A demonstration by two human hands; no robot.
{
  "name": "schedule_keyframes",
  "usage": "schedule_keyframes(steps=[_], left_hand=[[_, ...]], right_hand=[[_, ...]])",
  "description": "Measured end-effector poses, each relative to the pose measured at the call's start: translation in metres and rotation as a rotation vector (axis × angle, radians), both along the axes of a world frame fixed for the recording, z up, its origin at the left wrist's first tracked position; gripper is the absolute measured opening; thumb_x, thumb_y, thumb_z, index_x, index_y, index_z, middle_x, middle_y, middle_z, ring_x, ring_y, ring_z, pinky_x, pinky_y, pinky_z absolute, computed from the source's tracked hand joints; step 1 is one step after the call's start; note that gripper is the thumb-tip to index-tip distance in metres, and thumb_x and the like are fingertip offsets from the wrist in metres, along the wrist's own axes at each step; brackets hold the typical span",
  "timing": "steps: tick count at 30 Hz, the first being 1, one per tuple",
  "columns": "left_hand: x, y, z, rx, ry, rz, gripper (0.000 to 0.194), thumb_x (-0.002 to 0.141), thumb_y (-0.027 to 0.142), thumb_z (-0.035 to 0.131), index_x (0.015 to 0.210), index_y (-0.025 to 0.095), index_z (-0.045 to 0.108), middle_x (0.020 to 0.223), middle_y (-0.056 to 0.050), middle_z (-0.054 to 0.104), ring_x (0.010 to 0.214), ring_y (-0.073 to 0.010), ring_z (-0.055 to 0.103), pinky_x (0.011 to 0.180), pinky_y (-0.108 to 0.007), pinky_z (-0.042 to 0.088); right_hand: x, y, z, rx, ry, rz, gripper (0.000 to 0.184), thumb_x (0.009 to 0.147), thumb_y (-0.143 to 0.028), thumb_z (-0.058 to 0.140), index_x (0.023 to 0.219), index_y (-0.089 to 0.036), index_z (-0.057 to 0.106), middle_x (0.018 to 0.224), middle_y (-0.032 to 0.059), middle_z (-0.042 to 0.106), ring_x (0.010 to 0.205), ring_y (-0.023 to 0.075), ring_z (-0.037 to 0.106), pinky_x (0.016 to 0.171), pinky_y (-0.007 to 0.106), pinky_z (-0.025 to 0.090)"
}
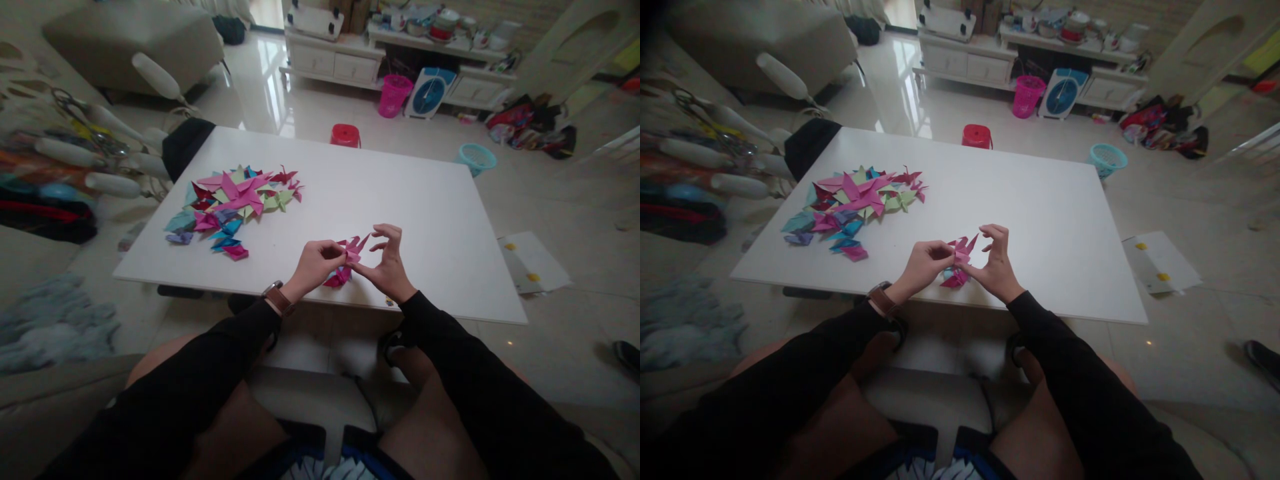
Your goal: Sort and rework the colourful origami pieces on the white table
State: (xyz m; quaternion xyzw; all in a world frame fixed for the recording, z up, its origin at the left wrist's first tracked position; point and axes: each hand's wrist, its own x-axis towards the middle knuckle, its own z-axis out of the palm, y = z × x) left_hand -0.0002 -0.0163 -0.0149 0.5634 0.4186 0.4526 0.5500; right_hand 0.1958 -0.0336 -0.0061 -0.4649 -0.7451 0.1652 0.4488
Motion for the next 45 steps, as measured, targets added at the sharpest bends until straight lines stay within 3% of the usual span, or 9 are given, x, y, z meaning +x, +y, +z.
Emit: schedule_keyframes(steps=[8,13,17,25,29,33,40,45], left_hand=[[-0.001,0.0,-0.001,0.012,-0.007,0.012,0.023,0.077,0.036,0.082,0.075,0.014,0.076,0.073,-0.007,0.077,0.066,-0.0151,0.069,0.065,-0.027,0.055],[-0.002,0.001,-0.003,0.014,0.006,0.041,0.026,0.077,0.039,0.084,0.076,0.014,0.077,0.072,-0.007,0.077,0.064,-0.0149,0.068,0.062,-0.027,0.055],[-0.002,0.0,-0.001,0.028,0.011,0.081,0.026,0.075,0.038,0.085,0.075,0.014,0.078,0.073,-0.008,0.078,0.064,-0.0156,0.069,0.062,-0.027,0.055],[-0.001,-0.004,0.006,0.064,0.016,0.164,0.023,0.073,0.036,0.087,0.076,0.015,0.08,0.075,-0.008,0.079,0.065,-0.0166,0.071,0.061,-0.027,0.057],[0.001,-0.006,0.007,0.062,0.01,0.14,0.025,0.072,0.039,0.088,0.075,0.015,0.081,0.073,-0.008,0.079,0.063,-0.0161,0.07,0.06,-0.026,0.055],[0.003,-0.009,0.008,0.075,0.0,0.085,0.029,0.073,0.043,0.088,0.073,0.015,0.081,0.069,-0.007,0.077,0.06,-0.0143,0.067,0.058,-0.025,0.053],[0.004,-0.011,0.011,0.052,-0.02,0.049,0.032,0.072,0.044,0.089,0.069,0.013,0.078,0.064,-0.007,0.074,0.054,-0.0122,0.064,0.054,-0.023,0.049],[0.003,-0.012,0.011,0.009,-0.05,0.038,0.035,0.071,0.046,0.089,0.069,0.013,0.078,0.065,-0.007,0.075,0.056,-0.0134,0.066,0.057,-0.024,0.052]], right_hand=[[0.001,0.002,0.003,0.033,0.028,-0.038,0.065,0.086,-0.04,0.08,0.136,-0.034,0.04,0.128,0.0085,0.046,0.108,0.0251,0.056,0.074,0.04,0.059],[0.005,-0.001,0.011,0.101,0.024,0.038,0.04,0.093,-0.042,0.069,0.128,-0.032,0.052,0.123,0.009,0.05,0.114,0.0273,0.054,0.077,0.04,0.057],[0.007,-0.005,0.015,0.189,-0.105,0.079,0.054,0.079,-0.048,0.083,0.123,-0.029,0.058,0.124,0.0106,0.052,0.115,0.0311,0.053,0.085,0.047,0.057],[0.002,-0.004,0.01,0.423,-0.198,-0.059,0.019,0.085,-0.018,0.079,0.093,-0.028,0.065,0.106,0.0057,0.063,0.099,0.0247,0.057,0.076,0.04,0.053],[0.001,-0.004,0.013,0.505,-0.168,-0.045,0.02,0.085,-0.011,0.077,0.087,-0.028,0.067,0.097,0.0041,0.066,0.091,0.022,0.058,0.069,0.037,0.052],[0.0,-0.005,0.017,0.546,-0.154,0.011,0.025,0.085,-0.008,0.076,0.098,-0.03,0.071,0.091,0.0025,0.071,0.086,0.0201,0.062,0.068,0.036,0.054],[-0.001,-0.008,0.019,0.491,-0.117,0.067,0.024,0.09,-0.013,0.074,0.105,-0.032,0.077,0.089,0.0027,0.07,0.081,0.0177,0.065,0.068,0.034,0.055],[-0.002,-0.008,0.014,0.536,-0.096,0.087,0.035,0.088,-0.01,0.075,0.113,-0.035,0.077,0.092,0.0025,0.069,0.083,0.0178,0.063,0.069,0.034,0.054]])
